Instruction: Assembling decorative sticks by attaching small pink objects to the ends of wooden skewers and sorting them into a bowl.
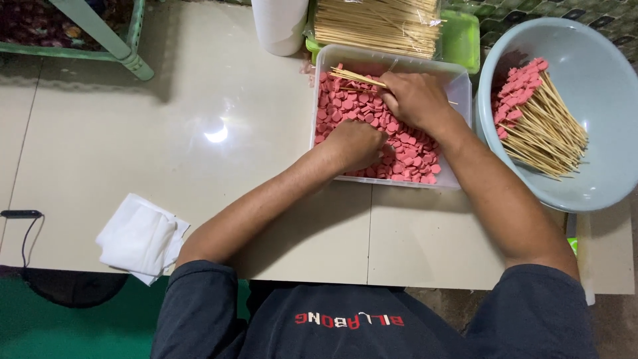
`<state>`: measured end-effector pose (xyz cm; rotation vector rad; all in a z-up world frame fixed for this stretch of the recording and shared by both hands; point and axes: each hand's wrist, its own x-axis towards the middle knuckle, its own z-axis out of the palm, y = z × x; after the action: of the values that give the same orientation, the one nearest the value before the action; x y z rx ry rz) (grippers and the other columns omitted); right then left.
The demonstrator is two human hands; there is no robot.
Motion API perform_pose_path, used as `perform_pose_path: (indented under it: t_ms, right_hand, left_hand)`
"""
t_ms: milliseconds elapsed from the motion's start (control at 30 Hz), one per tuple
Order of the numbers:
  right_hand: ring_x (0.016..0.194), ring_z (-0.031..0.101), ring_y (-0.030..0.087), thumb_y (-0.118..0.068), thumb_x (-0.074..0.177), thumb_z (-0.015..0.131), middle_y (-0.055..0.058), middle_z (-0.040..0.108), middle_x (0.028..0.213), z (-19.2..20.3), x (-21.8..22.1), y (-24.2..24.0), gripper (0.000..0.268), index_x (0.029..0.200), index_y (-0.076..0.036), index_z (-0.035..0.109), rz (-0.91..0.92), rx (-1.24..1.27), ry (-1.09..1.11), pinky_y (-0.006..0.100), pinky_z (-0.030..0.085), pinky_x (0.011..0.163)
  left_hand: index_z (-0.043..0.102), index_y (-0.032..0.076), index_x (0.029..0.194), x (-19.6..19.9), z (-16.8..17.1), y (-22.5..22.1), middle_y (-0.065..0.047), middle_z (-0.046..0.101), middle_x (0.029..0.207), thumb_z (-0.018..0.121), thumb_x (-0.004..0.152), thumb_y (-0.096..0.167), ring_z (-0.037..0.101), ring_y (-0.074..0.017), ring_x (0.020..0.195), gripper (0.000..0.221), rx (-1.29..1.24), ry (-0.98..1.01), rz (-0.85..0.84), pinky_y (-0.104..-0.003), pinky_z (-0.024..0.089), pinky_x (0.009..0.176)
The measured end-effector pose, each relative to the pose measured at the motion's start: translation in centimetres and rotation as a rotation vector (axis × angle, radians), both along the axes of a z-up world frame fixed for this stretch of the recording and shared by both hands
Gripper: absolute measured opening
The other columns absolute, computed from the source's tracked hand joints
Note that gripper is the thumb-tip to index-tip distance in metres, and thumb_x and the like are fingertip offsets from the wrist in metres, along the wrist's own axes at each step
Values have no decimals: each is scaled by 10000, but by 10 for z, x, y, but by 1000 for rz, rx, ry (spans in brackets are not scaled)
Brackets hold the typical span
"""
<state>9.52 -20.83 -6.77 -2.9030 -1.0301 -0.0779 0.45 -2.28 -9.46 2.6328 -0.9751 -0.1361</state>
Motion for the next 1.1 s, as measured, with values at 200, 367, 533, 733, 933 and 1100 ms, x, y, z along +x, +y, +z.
perform_pose_path:
  t_ms: [200,367,533,733,933,1100]
  right_hand:
    - [923,733,341,-312,973,608,70,713,913,-19,11,-7,139,1016,-181,595,29,-26,-39,502,586,736]
    - [551,601,204,-88,987,620,23,680,801,-1,1,6,83,1054,-116,580,118,77,-202,364,494,481]
    - [549,582,135,-120,1009,673,-3,645,777,-9,11,11,88,1050,-114,595,68,-34,-303,274,492,451]
    - [555,641,186,-161,958,713,39,675,826,-7,1,16,164,1040,-105,582,15,-100,-341,329,545,445]
    - [550,634,161,-147,960,695,29,684,819,-9,4,13,137,1054,-101,607,17,-79,-363,294,529,433]
    - [573,643,183,-76,901,699,35,703,880,1,4,12,265,1151,-112,620,76,20,-412,321,537,465]
  left_hand:
    - [784,92,1027,1,-4,0,-165,769,873,722,881,341,758,-401,893,296,32,8,10,-566,558,850]
    - [768,130,970,-1,11,5,-82,766,845,644,977,378,730,-292,715,277,30,44,-5,-457,573,654]
    - [772,127,992,-1,10,5,-84,770,854,672,957,362,735,-283,712,258,34,8,-14,-444,585,635]
    - [757,97,966,-1,2,4,-114,759,811,656,973,417,728,-317,679,336,17,-27,-2,-462,581,633]
    - [756,102,992,-1,8,4,-108,767,879,640,977,393,734,-318,753,313,35,18,-1,-468,582,685]
    - [755,103,979,1,10,5,-96,764,866,662,960,382,731,-307,739,294,22,36,2,-459,578,670]
